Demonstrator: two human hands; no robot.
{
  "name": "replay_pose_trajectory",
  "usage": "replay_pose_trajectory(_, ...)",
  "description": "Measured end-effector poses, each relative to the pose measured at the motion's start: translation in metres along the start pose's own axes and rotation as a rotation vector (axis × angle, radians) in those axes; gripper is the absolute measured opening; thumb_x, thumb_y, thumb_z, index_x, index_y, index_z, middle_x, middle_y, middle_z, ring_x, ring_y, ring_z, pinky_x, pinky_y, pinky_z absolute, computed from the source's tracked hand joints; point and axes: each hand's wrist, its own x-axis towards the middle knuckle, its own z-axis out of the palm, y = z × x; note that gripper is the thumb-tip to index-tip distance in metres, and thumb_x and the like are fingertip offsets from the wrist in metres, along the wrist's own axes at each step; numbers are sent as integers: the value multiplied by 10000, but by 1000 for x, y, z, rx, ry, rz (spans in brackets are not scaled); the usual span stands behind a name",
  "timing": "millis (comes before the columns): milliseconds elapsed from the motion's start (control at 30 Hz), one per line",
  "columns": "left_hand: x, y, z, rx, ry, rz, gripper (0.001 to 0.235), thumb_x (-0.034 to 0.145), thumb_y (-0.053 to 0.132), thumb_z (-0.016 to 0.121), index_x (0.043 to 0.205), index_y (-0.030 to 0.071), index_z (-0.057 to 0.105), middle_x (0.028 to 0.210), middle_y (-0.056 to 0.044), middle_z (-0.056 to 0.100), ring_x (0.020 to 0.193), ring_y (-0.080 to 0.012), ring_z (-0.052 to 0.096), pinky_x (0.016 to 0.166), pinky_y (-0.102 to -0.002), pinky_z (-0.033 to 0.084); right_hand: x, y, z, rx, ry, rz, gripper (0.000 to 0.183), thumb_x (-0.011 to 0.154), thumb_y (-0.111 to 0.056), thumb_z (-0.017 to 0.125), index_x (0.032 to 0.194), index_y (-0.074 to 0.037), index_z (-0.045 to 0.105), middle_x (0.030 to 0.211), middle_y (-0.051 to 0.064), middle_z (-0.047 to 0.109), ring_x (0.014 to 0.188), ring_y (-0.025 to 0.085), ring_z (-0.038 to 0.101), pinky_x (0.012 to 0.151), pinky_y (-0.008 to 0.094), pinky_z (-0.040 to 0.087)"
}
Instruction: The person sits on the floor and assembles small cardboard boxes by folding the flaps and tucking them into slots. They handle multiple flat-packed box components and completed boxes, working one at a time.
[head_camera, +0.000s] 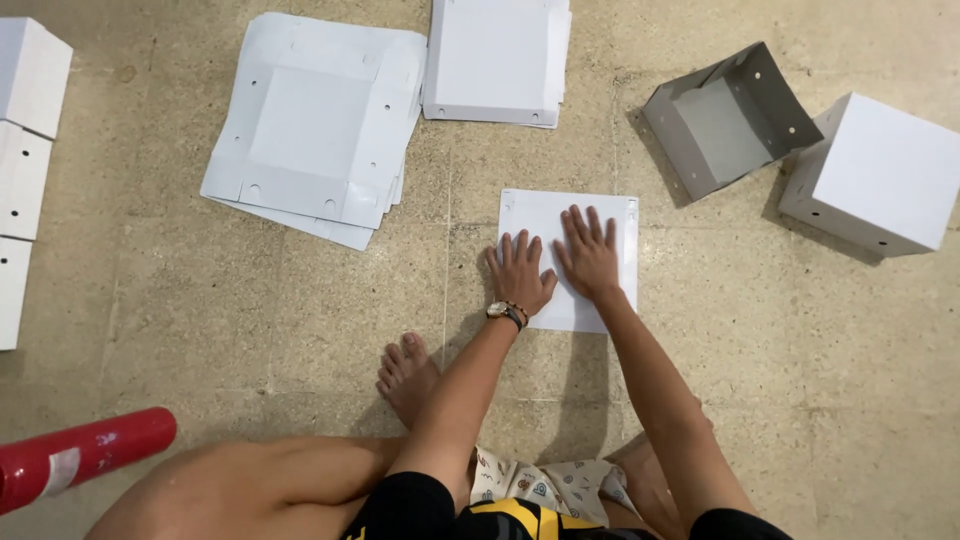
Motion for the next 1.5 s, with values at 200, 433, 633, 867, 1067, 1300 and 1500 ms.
replay_pose_trajectory(200,71,7,-8,51,-111,81,648,720,409,664,1220,201,308,1239,-68,285,1177,-323,272,1015,-564,164,10,27,12,-27,-64,90,561,961,-503,114,1448,-229,164,1502,-16,124,1383,246,1,1107,459,-72)
replay_pose_trajectory(433,105,-14,0,62,-442,139,1049,627,615,679,1435,325,76,1507,54,44,1385,-241,30,1106,-513,8,9,18,-2,-83,-97,79,574,937,-529,64,1443,-272,142,1498,-50,130,1383,229,25,1057,570,-103)
replay_pose_trajectory(633,73,-13,-58,-37,-370,-111,1199,526,811,560,1444,191,102,1510,-39,45,1376,-306,3,1121,-470,-41,-1,16,6,11,30,327,793,892,-669,136,1437,-93,152,1496,91,137,1374,316,45,1027,643,-87)
replay_pose_trajectory(867,90,-20,3,63,-373,179,941,714,703,497,1438,237,117,1502,25,104,1376,-261,79,1111,-503,85,2,18,-12,-83,-124,15,560,943,-462,66,1447,-224,119,1503,-47,106,1383,184,47,1092,488,-42)
replay_pose_trajectory(1067,77,-17,-32,6,-423,65,1022,685,781,423,1443,218,34,1511,22,16,1384,-206,8,1120,-485,3,-21,10,-21,37,-139,376,932,799,-784,121,1437,-107,87,1503,86,49,1375,289,-6,1079,566,-46)
replay_pose_trajectory(1300,62,-20,-36,-22,-387,29,1006,696,784,368,1443,190,50,1513,-10,35,1388,-202,30,1101,-535,-6,-76,-13,-1,32,-196,173,662,915,-559,70,1444,-161,82,1502,80,21,1366,284,-72,1058,502,-126)
replay_pose_trajectory(1500,60,-22,-17,-17,-336,-4,1017,689,816,307,1443,190,36,1513,-4,-12,1388,-186,-19,1091,-557,-35,-62,8,-3,-25,-129,77,587,931,-531,168,1414,-199,200,1423,58,221,1306,250,159,1015,466,89)
